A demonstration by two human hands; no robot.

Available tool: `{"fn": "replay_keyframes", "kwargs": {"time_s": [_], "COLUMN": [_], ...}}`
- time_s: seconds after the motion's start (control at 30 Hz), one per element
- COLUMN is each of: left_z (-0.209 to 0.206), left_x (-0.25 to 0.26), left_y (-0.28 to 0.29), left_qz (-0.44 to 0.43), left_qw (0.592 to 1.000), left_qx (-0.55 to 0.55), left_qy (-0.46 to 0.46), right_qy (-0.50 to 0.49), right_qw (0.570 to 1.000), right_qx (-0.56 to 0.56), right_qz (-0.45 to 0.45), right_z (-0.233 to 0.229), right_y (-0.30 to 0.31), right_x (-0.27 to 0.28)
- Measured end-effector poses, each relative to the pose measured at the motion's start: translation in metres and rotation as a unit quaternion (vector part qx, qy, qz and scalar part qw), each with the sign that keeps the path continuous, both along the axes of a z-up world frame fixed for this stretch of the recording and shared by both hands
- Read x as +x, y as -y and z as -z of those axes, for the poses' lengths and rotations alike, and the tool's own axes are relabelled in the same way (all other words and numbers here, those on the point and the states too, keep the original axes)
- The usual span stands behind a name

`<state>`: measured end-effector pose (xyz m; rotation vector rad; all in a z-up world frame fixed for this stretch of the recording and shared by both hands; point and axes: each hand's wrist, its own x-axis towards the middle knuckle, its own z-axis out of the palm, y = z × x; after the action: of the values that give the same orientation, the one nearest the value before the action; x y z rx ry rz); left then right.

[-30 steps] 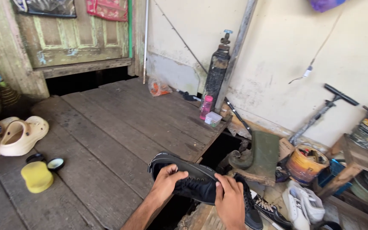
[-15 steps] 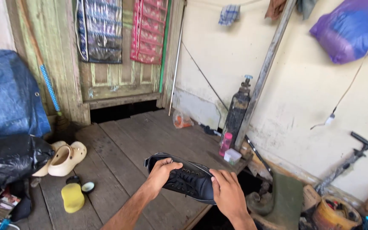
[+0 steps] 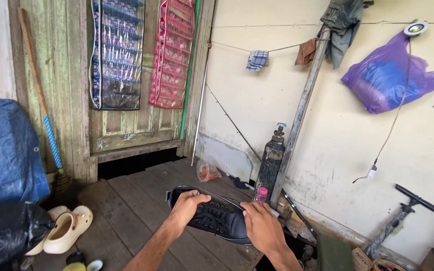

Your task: Cleaning a black shoe using a yellow sponge

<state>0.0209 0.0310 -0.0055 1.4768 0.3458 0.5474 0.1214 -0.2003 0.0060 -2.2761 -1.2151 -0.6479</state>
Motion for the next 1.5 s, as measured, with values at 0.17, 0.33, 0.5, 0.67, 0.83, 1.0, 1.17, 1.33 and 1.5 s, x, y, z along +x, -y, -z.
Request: {"fn": "replay_keyframes", "kwargs": {"time_s": [0.17, 0.33, 0.5, 0.67, 0.83, 1.0, 1.17, 1.33, 1.5], "left_z": [0.006, -0.029, -0.020, -0.053, -0.072, -0.060, -0.060, -0.046, -0.012], "left_x": [0.021, 0.004, 0.018, -0.007, -0.037, -0.047, -0.066, -0.067, -0.063], "left_y": [-0.056, -0.107, -0.196, -0.272, -0.335, -0.387, -0.410, -0.425, -0.431], "left_qz": [0.034, 0.073, 0.076, 0.071, 0.089, 0.107, 0.088, 0.070, 0.086], "left_qw": [0.999, 0.996, 0.993, 0.994, 0.991, 0.989, 0.996, 0.996, 0.988], "left_qx": [-0.024, -0.052, -0.037, -0.059, -0.096, -0.104, -0.007, 0.030, 0.096], "left_qy": [0.020, 0.026, 0.079, 0.061, 0.012, 0.015, -0.010, -0.044, -0.081], "right_qy": [0.018, 0.050, 0.031, -0.008, -0.027, -0.036, -0.024, -0.033, -0.048], "right_qw": [0.999, 0.998, 0.992, 0.968, 0.956, 0.943, 0.949, 0.951, 0.946], "right_qx": [-0.016, -0.028, -0.088, -0.212, -0.238, -0.272, -0.263, -0.262, -0.278], "right_qz": [0.023, 0.030, 0.088, 0.136, 0.170, 0.189, 0.172, 0.160, 0.158], "right_z": [-0.016, -0.029, -0.060, -0.088, -0.094, -0.105, -0.095, -0.083, -0.045], "right_y": [-0.042, -0.103, -0.173, -0.248, -0.317, -0.373, -0.402, -0.420, -0.428], "right_x": [0.000, -0.004, -0.047, -0.082, -0.094, -0.124, -0.124, -0.124, -0.102]}}
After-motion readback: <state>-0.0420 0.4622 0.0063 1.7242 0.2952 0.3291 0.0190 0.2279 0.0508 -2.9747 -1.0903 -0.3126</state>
